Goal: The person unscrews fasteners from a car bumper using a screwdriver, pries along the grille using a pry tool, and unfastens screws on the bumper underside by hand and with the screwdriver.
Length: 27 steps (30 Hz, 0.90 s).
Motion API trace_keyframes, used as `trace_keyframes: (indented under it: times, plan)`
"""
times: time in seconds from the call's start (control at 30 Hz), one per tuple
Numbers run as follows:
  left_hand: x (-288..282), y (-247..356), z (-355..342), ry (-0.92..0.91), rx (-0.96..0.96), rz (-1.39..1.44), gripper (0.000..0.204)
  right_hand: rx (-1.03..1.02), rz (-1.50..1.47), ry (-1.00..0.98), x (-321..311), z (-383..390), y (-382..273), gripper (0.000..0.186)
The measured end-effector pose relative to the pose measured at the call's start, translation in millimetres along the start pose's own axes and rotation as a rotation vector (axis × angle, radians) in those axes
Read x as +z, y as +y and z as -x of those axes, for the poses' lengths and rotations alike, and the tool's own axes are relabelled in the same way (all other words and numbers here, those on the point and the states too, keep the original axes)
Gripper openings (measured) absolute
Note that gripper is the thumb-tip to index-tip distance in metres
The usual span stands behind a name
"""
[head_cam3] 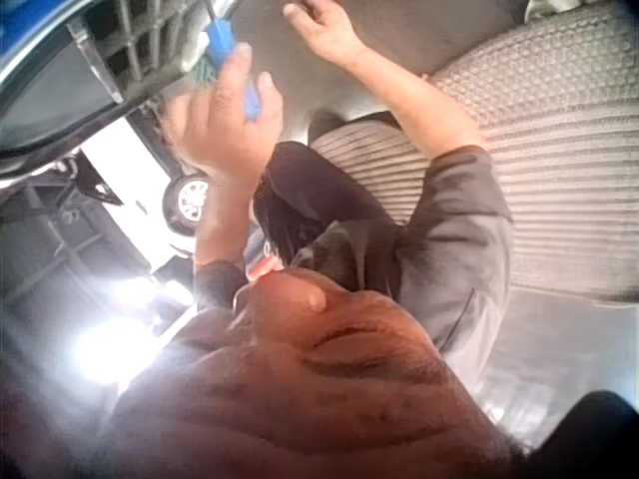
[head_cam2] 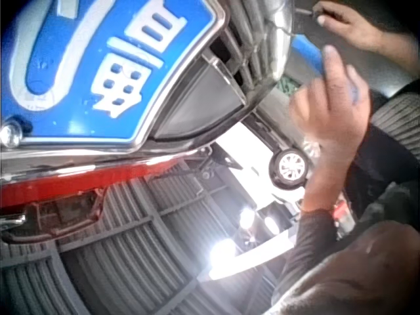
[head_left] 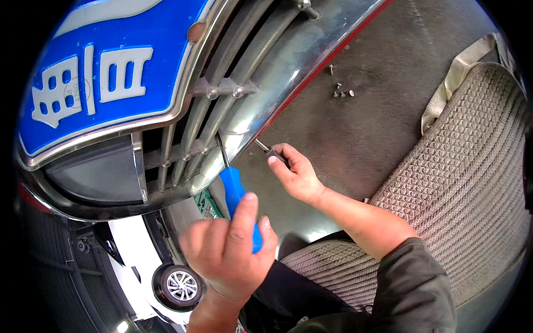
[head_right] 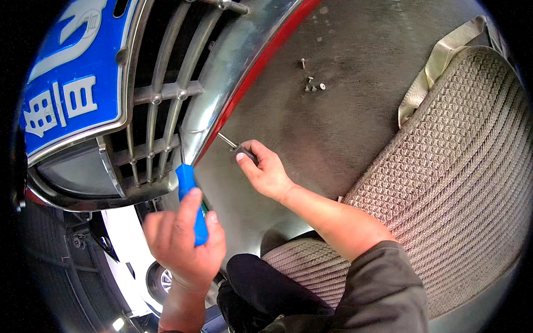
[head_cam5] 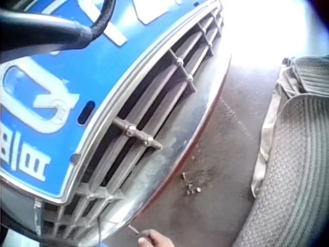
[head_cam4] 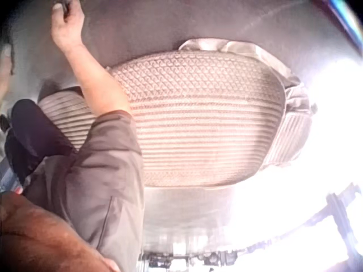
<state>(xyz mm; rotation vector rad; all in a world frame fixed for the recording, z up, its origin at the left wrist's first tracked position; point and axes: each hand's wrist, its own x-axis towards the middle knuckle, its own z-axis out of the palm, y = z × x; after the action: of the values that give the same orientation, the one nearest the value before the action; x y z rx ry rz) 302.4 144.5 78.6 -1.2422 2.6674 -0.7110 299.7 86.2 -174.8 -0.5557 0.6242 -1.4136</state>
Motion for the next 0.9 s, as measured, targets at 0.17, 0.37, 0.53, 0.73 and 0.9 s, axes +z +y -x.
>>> trace_keyframes:
  times: [0.17,0.37,0.53,0.73,0.9]
  plan:
    - [1,-13,-14,0.048,-0.027,-0.076,0.036,0.031,0.033,0.026,-5,1,1,0.024]
    - [30,-43,-30,0.248,0.188,0.641,0.021,0.054,0.015,0.02,-4,2,-3,0.023]
    - [45,-34,-48,0.487,0.123,0.971,0.024,0.052,0.025,0.019,-5,0,-8,0.022]
    - [48,-32,-54,0.563,0.053,0.956,0.023,0.04,-0.036,0.024,-7,-4,-4,0.023]
    - [52,-29,-64,0.58,0.058,0.958,0.024,0.08,0.067,-0.009,-8,-5,-11,0.026]
